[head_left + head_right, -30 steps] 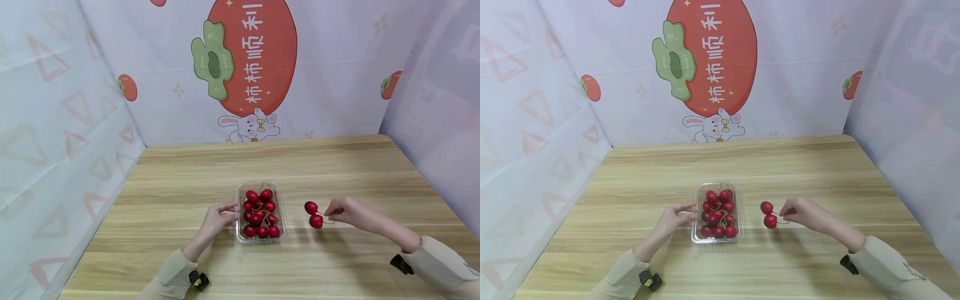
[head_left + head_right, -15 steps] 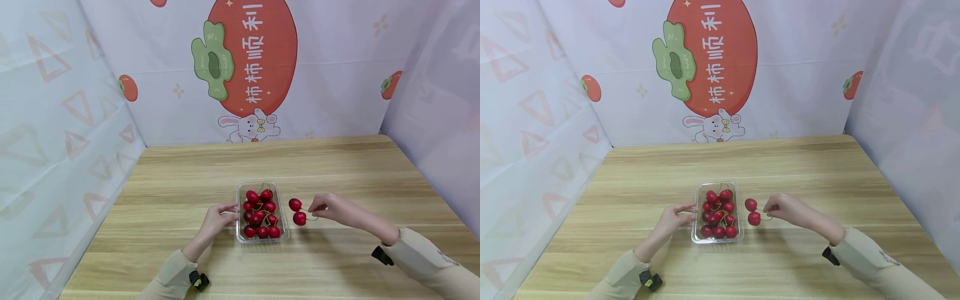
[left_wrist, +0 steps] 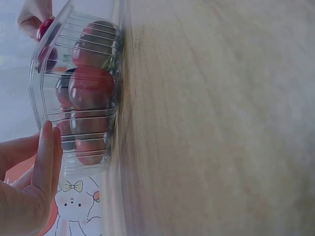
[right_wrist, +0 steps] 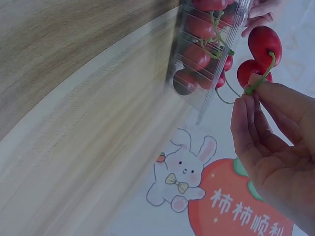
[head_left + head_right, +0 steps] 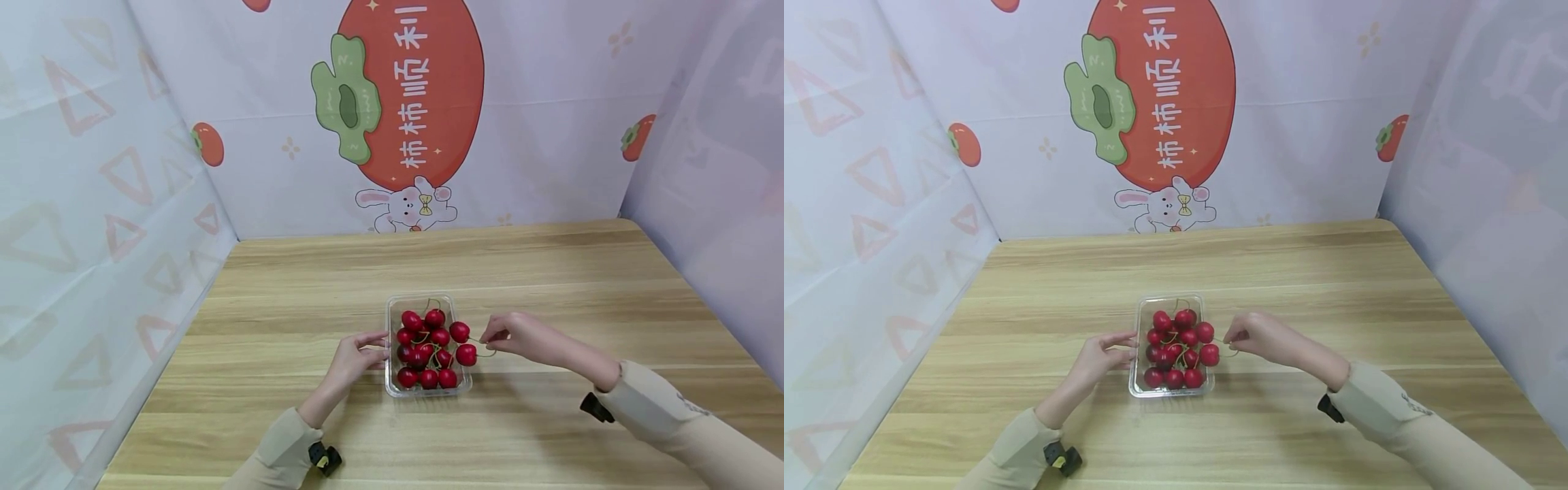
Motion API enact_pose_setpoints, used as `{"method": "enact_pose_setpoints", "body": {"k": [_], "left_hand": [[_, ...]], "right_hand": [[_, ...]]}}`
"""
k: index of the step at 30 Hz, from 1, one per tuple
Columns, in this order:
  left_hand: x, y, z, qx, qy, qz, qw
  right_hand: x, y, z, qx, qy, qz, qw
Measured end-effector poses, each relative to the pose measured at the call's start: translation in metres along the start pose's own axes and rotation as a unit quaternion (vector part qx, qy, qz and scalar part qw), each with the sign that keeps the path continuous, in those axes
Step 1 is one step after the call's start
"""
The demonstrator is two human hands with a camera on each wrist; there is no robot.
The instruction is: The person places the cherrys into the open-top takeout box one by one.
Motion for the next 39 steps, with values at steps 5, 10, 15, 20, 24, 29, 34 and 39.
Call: {"method": "enact_pose_setpoints", "body": {"k": [5,10,15,20,24,29,34,39], "left_hand": [[0.000,-0.001,0.000,-0.003,0.002,-0.001,1.0000],[-0.001,-0.001,0.000,-0.004,0.000,-0.003,1.0000],[-0.001,-0.001,0.000,-0.003,-0.003,-0.002,1.0000],[-0.001,-0.002,-0.001,-0.004,-0.003,-0.002,1.0000],[-0.001,-0.002,-0.001,-0.004,-0.006,-0.004,1.0000],[0.004,0.000,0.000,-0.004,-0.004,-0.005,1.0000],[0.010,0.005,0.000,-0.005,-0.002,-0.008,1.0000],[0.002,0.001,0.000,0.000,0.003,-0.004,1.0000]], "right_hand": [[-0.003,-0.007,0.005,0.004,-0.001,-0.013,1.000],[-0.005,-0.013,0.009,-0.001,-0.008,-0.019,1.000],[-0.007,-0.019,0.016,-0.009,-0.003,-0.024,1.000],[-0.008,-0.024,0.021,-0.017,0.002,-0.020,1.000],[-0.009,-0.027,0.024,-0.019,0.007,-0.018,1.000],[-0.010,-0.029,0.029,-0.020,0.003,-0.017,1.000],[-0.010,-0.030,0.033,-0.029,-0.012,-0.014,0.999],[-0.010,-0.031,0.035,-0.030,-0.021,-0.020,0.999]]}}
Point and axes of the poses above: each hand's wrist, its own y-axis away from the middle knuckle, its own z-axis out of the palm, x = y × z, the point moved 2 cm from there along -y, towards the middle knuckle, and after that the axes turned 6 degrees about x, right-handed, at the moved point
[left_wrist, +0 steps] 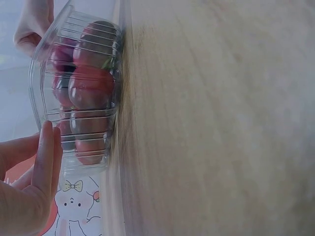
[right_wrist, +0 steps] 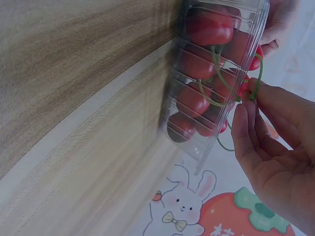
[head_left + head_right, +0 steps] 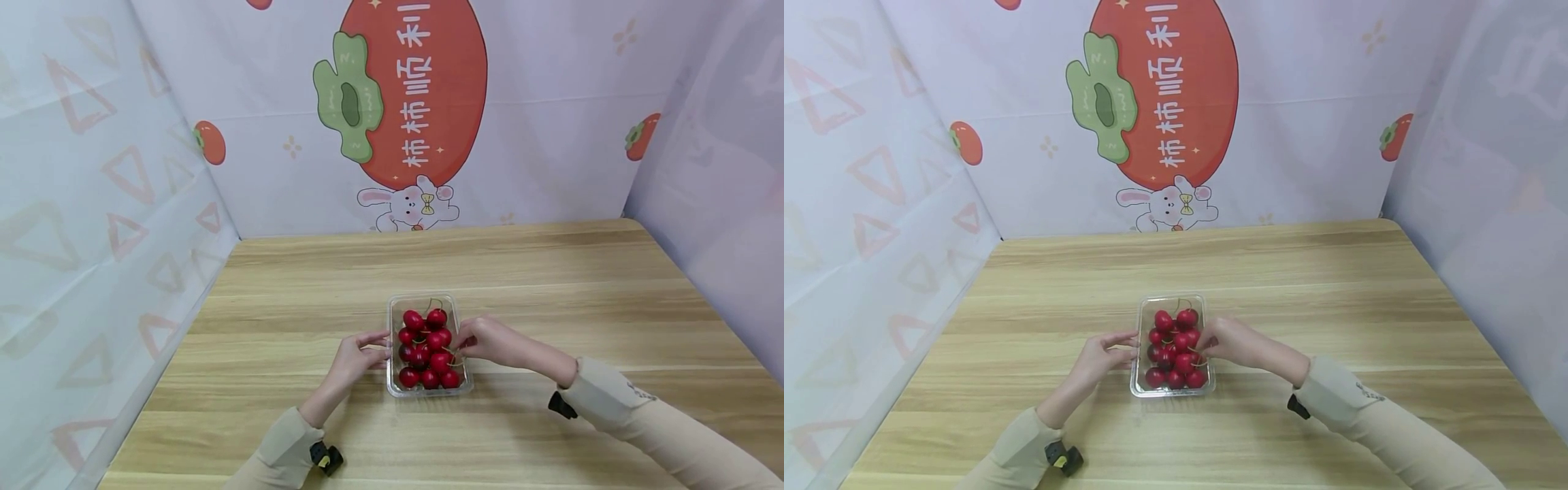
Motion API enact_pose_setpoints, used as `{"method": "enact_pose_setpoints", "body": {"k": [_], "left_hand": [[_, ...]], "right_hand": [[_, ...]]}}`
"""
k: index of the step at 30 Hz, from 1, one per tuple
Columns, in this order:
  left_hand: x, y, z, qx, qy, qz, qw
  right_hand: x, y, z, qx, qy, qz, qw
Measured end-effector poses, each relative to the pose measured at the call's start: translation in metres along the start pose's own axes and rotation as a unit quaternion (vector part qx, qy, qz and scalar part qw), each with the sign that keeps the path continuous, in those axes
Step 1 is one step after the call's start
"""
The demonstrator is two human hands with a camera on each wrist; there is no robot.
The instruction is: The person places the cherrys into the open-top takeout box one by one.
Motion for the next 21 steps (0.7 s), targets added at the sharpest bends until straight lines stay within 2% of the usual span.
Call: {"method": "enact_pose_setpoints", "body": {"k": [7,17,21], "left_hand": [[-0.001,0.001,-0.001,-0.003,0.000,0.007,1.0000],[0.003,0.003,-0.004,-0.003,-0.035,0.020,0.9992],[0.008,0.006,-0.010,0.005,-0.077,0.054,0.9955]], "right_hand": [[0.000,-0.001,0.002,0.002,-0.022,-0.002,1.000],[0.003,0.006,-0.006,0.030,-0.033,0.014,0.999],[0.005,0.013,-0.012,0.059,-0.015,0.009,0.998]]}}
Point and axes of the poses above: each hand's wrist, its own y-axis away from the middle knuckle, its own z-axis out of the palm, x = y × z, the point moved 2 cm from there along -y, towards the middle knuckle, and after that the axes turned 6 degrees about x, right-handed, at the moved point
